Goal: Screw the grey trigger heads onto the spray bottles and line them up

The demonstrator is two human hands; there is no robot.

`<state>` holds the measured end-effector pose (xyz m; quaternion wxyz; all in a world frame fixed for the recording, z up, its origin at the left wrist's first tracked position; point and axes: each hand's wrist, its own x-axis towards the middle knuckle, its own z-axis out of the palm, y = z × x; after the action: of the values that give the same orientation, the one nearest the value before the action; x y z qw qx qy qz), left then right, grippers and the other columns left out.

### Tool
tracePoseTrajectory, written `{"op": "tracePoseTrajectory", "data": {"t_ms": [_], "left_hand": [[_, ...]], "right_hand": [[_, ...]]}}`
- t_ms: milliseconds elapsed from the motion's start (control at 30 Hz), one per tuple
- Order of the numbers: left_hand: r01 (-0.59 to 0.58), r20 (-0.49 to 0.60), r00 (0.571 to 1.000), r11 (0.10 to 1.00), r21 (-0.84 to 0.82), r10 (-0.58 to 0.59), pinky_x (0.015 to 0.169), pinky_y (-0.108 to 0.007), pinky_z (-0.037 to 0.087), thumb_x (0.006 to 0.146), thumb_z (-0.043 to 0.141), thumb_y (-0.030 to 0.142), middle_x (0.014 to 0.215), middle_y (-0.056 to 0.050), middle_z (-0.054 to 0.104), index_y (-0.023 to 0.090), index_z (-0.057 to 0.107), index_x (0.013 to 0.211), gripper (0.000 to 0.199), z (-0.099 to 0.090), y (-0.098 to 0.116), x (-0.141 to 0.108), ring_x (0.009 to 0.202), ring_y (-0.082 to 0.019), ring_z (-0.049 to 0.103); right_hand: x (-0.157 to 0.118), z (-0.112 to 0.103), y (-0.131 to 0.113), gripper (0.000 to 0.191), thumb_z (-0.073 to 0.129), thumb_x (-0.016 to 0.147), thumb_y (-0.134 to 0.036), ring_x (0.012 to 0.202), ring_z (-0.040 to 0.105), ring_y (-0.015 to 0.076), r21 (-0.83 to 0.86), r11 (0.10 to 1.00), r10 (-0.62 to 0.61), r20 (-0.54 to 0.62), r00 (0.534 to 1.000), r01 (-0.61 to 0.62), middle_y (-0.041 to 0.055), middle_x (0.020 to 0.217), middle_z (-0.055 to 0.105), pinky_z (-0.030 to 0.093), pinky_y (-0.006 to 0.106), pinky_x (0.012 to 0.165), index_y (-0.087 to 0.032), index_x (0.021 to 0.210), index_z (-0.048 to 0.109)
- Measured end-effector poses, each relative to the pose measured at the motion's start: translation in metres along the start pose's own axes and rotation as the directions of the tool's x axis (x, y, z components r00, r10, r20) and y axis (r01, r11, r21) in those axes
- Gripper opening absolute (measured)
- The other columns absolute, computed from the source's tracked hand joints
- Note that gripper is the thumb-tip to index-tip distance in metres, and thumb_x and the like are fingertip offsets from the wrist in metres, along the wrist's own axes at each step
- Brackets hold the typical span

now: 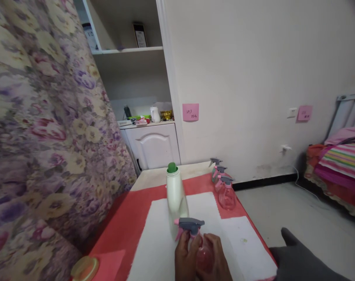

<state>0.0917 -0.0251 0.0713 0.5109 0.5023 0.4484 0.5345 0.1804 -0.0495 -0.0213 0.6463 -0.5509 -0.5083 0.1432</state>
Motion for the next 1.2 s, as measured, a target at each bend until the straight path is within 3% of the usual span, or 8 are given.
{"op": "tracePoseTrajectory", "data": {"t_ms": [200,433,733,867,1200], "left_hand": [[0.028,0.093,0.995,0.997,-0.076,-0.020,0.082,-0.033,0.054,0.068,0.077,0.043,0.093,-0.007,0.076,0.017,0.071,0.092,0.036,-0.004,0.023,-0.007,0.091,-0.025,0.069],[-0.030,0.120,0.993,0.998,0.063,0.022,0.081,-0.031,0.052,0.075,0.070,0.048,0.089,-0.004,0.073,0.018,0.068,0.099,0.038,-0.012,0.053,-0.005,0.088,-0.023,0.066],[-0.081,0.058,0.995,0.995,0.063,0.078,0.070,-0.025,0.048,0.076,0.067,0.049,0.084,-0.003,0.074,0.019,0.067,0.103,0.040,-0.013,0.093,-0.018,0.069,-0.016,0.058],[-0.117,0.046,0.992,0.992,0.056,0.114,0.070,-0.024,0.047,0.078,0.065,0.047,0.085,-0.003,0.075,0.019,0.066,0.100,0.036,-0.013,0.100,-0.022,0.068,-0.015,0.059],[-0.125,0.061,0.990,0.992,0.003,0.124,0.068,-0.024,0.049,0.080,0.066,0.043,0.083,-0.003,0.075,0.018,0.065,0.102,0.034,-0.014,0.101,-0.028,0.063,-0.013,0.058]], "right_hand": [[0.000,-0.001,0.005,0.070,0.065,0.057,-0.011,0.114,0.056,0.0278,0.018,0.999,0.031,0.063,0.998,-0.032,0.0068,0.118,0.055,0.048,0.039,0.101,-0.024,0.121,0.042],[0.000,-0.001,0.004,0.079,0.061,0.049,-0.002,0.117,0.054,0.0287,0.013,0.999,0.038,0.067,0.997,-0.039,0.0066,0.119,0.055,0.045,0.041,0.105,-0.023,0.123,0.042],[0.003,-0.003,0.003,0.072,0.067,0.056,-0.013,0.114,0.057,0.0287,0.044,0.999,0.028,0.076,0.997,-0.031,0.0075,0.118,0.056,0.050,0.040,0.100,-0.023,0.123,0.043],[0.003,-0.003,0.001,0.066,0.068,0.061,-0.016,0.112,0.058,0.0280,0.035,0.999,0.014,0.041,0.999,-0.015,0.0075,0.115,0.057,0.051,0.039,0.098,-0.025,0.122,0.044],[0.002,-0.006,0.009,0.073,0.062,0.055,-0.010,0.114,0.056,0.0275,0.051,0.998,0.033,0.099,0.995,-0.038,0.0065,0.118,0.054,0.048,0.040,0.101,-0.023,0.124,0.043]]}}
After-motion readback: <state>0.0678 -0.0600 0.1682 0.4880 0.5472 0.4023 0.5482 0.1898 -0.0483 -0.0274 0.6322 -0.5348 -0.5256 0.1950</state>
